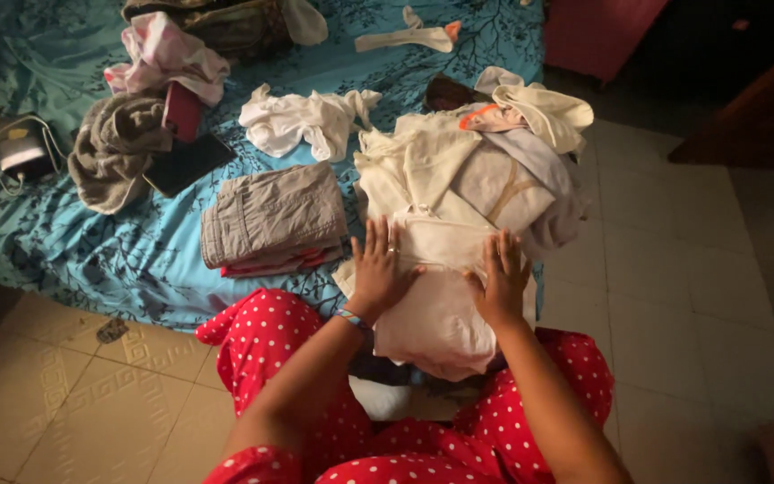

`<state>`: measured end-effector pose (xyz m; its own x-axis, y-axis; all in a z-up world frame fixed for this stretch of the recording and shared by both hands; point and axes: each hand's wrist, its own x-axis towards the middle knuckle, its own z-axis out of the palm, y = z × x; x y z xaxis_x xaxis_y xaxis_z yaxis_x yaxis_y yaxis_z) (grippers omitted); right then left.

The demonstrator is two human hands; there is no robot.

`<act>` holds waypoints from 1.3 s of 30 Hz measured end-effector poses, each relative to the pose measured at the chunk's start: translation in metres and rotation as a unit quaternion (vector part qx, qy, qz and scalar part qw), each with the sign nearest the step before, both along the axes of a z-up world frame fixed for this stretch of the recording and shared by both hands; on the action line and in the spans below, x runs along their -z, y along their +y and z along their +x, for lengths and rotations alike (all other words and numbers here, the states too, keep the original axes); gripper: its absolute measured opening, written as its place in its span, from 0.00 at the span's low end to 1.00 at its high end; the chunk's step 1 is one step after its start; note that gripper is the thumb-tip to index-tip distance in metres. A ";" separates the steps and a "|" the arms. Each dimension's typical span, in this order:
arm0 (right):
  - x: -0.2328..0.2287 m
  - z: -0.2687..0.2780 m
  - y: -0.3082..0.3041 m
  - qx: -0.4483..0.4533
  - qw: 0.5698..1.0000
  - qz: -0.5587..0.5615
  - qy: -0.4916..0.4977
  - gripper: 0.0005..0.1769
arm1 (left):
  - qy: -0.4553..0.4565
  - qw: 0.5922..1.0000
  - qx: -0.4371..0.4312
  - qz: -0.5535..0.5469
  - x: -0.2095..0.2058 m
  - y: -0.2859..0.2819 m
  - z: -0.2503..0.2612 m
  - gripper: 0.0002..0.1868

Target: Folding small items of clothing on a bed.

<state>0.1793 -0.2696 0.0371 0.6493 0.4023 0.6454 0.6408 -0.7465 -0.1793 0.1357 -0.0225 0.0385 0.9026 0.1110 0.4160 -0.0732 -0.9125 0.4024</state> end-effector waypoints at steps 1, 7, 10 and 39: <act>0.002 -0.004 0.000 -0.001 1.000 -0.002 0.000 0.47 | 0.000 1.000 -0.001 -0.002 -0.002 -0.003 -0.005 0.55; 0.009 -0.016 0.022 -0.091 0.996 0.001 0.013 0.48 | -0.095 0.980 0.132 0.117 0.011 -0.030 -0.007 0.46; 0.009 -0.008 0.013 -0.079 0.996 -0.023 0.016 0.47 | -0.003 0.987 0.137 0.078 -0.002 -0.025 -0.006 0.51; 0.030 -0.033 0.023 -0.078 0.995 0.006 0.055 0.42 | -0.071 0.984 0.154 0.049 0.027 -0.026 -0.021 0.46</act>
<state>0.1463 -0.2466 0.0071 0.6469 0.4965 0.5788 0.7247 -0.6366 -0.2638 0.1143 -0.0490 0.0110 0.8191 -0.2052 0.5356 -0.4009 -0.8727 0.2787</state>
